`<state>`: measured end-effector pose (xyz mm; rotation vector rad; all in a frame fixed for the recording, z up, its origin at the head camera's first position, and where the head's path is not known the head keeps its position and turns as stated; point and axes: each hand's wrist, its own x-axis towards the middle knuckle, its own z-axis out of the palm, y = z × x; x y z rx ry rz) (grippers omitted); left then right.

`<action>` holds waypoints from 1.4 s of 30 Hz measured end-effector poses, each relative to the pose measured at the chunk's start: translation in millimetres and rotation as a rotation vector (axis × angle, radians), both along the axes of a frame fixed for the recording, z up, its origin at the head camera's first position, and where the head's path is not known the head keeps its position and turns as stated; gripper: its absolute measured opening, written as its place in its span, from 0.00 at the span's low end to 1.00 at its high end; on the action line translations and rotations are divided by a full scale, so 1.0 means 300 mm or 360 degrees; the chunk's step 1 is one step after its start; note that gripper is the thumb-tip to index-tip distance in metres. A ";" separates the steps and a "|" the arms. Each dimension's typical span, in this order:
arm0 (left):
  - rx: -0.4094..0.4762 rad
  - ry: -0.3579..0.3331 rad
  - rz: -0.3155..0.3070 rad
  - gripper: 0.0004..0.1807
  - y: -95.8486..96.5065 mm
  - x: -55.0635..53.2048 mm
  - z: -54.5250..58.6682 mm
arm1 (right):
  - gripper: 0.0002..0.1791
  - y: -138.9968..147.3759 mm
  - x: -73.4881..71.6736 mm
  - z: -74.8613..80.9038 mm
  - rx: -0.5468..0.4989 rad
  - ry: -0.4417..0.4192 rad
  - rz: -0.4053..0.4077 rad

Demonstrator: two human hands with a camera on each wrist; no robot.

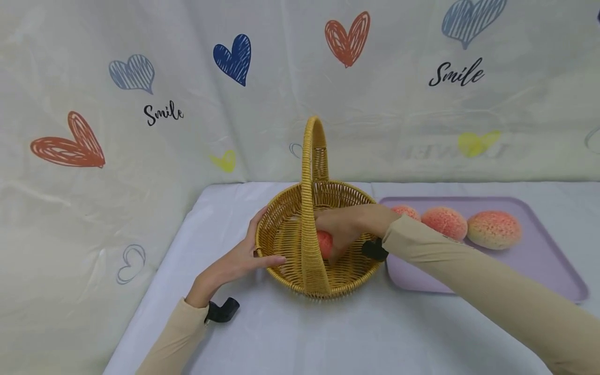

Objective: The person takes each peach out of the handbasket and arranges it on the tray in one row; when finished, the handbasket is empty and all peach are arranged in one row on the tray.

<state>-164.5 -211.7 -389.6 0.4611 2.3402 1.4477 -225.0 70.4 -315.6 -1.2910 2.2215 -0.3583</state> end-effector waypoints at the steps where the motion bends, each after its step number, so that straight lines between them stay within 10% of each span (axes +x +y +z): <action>1: 0.0000 0.0004 -0.0001 0.67 0.000 0.000 0.001 | 0.35 0.003 0.002 0.000 0.0012 0.0000 -0.0017; 11: 0.0007 0.0010 -0.0023 0.66 0.001 0.003 0.006 | 0.44 0.056 0.044 0.015 -0.0165 0.0087 0.0053; 23: 0.0029 0.0003 -0.0030 0.67 -0.002 0.000 0.005 | 0.36 0.261 0.153 0.163 -0.0524 0.0271 -0.0178; 32: 0.0020 0.0012 -0.0031 0.67 -0.003 -0.002 0.002 | 0.39 0.600 0.234 0.182 -0.0670 0.0330 -0.0532; 42: 0.0009 0.0025 -0.0035 0.67 -0.005 -0.001 0.000 | 0.50 1.083 0.200 0.005 -0.0544 0.0574 -0.1251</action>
